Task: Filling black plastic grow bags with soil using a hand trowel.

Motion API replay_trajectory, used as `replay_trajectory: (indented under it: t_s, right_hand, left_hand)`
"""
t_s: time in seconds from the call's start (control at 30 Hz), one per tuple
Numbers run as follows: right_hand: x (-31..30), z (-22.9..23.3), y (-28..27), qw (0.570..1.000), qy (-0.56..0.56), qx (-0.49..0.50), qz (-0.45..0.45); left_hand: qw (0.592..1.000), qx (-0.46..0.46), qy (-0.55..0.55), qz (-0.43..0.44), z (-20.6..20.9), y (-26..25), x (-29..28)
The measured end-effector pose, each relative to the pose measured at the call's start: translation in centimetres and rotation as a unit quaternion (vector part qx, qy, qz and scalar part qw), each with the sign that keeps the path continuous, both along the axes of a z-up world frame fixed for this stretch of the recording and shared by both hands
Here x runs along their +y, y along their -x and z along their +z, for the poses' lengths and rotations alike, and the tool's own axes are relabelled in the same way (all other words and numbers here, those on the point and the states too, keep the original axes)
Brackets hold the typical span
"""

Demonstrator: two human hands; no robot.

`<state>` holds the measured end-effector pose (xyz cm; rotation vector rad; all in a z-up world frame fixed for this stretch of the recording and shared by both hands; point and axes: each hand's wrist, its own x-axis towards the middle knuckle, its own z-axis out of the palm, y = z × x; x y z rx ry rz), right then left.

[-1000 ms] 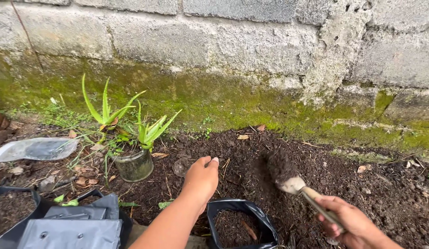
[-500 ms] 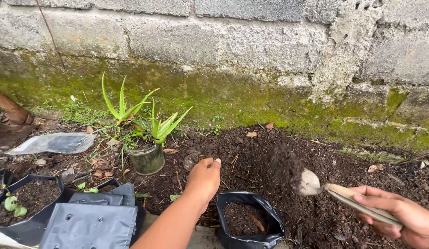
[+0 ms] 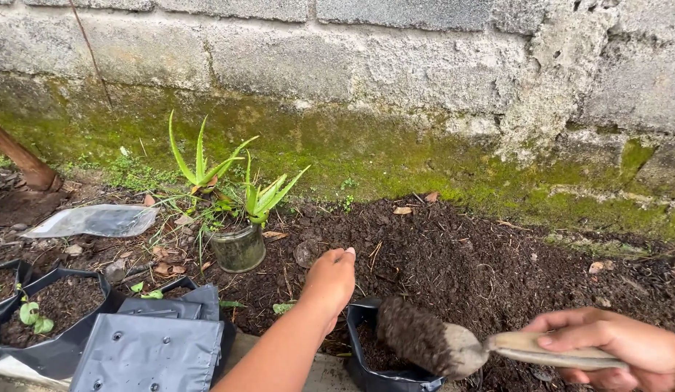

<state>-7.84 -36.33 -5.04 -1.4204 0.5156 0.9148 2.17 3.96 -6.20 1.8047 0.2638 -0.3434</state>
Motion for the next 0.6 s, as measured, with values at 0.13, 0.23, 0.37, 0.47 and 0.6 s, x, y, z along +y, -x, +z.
replay_trajectory:
  t_s: [0.13,0.23,0.37,0.47,0.6]
  right_hand:
    - [5.1,0.5,-0.3,0.991,0.116,-0.05,0.05]
    - [6.8,-0.4,-0.4,0.944,0.23,-0.184,0.149]
    - [12.6,4.1,1.1,0.783,0.421,-0.331,0.317]
    - [15.2,7.4,1.7,0.749,0.537,-0.199,0.334]
    - [16.3,8.3,1.9,0.724,0.564,-0.169,0.36]
  left_hand:
    - [1.0,0.028,-0.002,-0.003,0.2,0.0,-0.2]
    - [0.999,0.032,-0.004,-0.006,0.2,-0.1,-0.2]
    - [0.999,0.027,-0.032,-0.027,0.0,-0.2,0.0]
    - [0.997,0.039,-0.045,-0.044,0.0,0.0,0.1]
    - [0.991,0.047,-0.09,-0.093,-1.3,0.4,-0.3]
